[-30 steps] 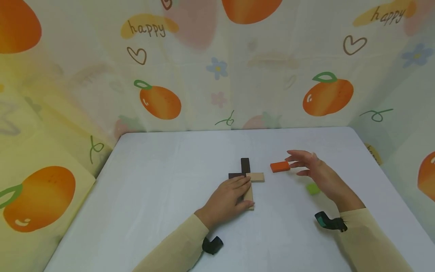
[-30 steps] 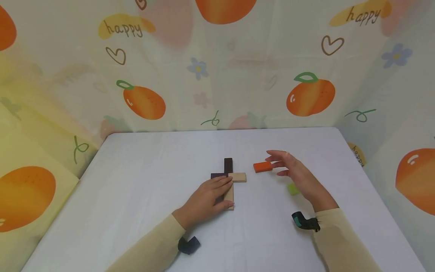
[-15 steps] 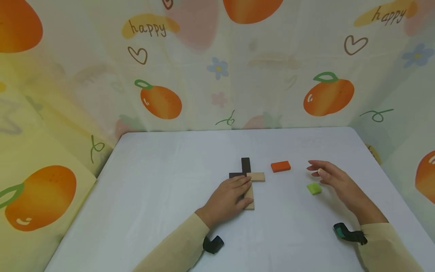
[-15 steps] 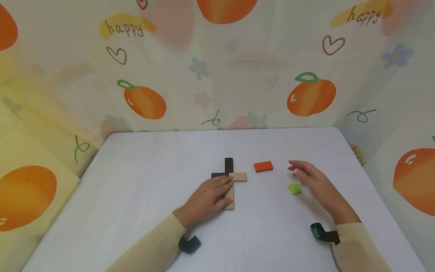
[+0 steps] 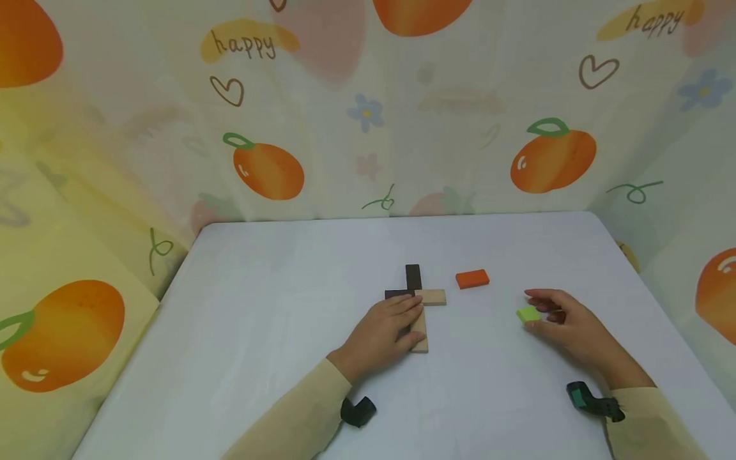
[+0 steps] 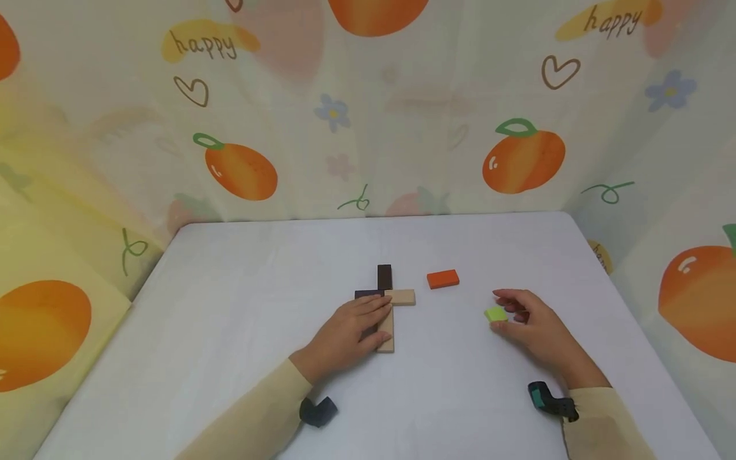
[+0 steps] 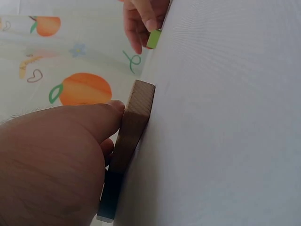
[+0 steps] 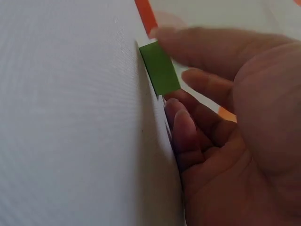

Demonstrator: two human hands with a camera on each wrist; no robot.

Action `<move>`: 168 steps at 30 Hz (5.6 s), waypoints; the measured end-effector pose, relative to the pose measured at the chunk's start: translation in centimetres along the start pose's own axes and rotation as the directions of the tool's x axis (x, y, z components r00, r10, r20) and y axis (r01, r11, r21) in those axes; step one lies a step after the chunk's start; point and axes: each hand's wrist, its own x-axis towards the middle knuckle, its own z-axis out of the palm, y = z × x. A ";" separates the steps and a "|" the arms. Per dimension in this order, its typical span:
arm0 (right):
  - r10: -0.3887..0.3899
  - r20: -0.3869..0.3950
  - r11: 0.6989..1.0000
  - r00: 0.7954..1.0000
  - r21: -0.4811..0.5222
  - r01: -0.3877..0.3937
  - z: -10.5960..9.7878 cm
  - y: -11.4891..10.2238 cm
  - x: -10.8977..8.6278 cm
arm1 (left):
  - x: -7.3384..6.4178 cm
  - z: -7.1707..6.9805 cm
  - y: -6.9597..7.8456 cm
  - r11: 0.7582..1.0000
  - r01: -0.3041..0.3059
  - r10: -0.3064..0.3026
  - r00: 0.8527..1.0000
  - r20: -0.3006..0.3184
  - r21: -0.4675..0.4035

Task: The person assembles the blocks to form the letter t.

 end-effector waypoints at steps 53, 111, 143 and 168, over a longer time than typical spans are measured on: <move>-0.328 0.050 0.941 0.943 0.109 0.321 5.4 -4.9 -0.3 | 0.0 -0.2 -0.1 0.999 0.008 -0.008 1.000 -0.008 -0.044; -0.297 0.293 0.953 0.909 0.038 0.300 10.7 -9.8 -1.7 | 0.1 -0.2 -0.1 1.000 -0.004 0.003 1.000 -0.020 -0.026; -0.244 0.256 0.968 0.936 0.006 0.251 11.8 -10.8 -1.2 | 0.0 0.0 -0.4 0.999 -0.008 0.007 0.999 -0.036 -0.036; -0.375 0.173 0.908 0.911 0.267 0.323 9.5 -11.2 -0.8 | 0.0 -0.1 -0.2 0.999 -0.002 0.001 1.000 -0.026 -0.045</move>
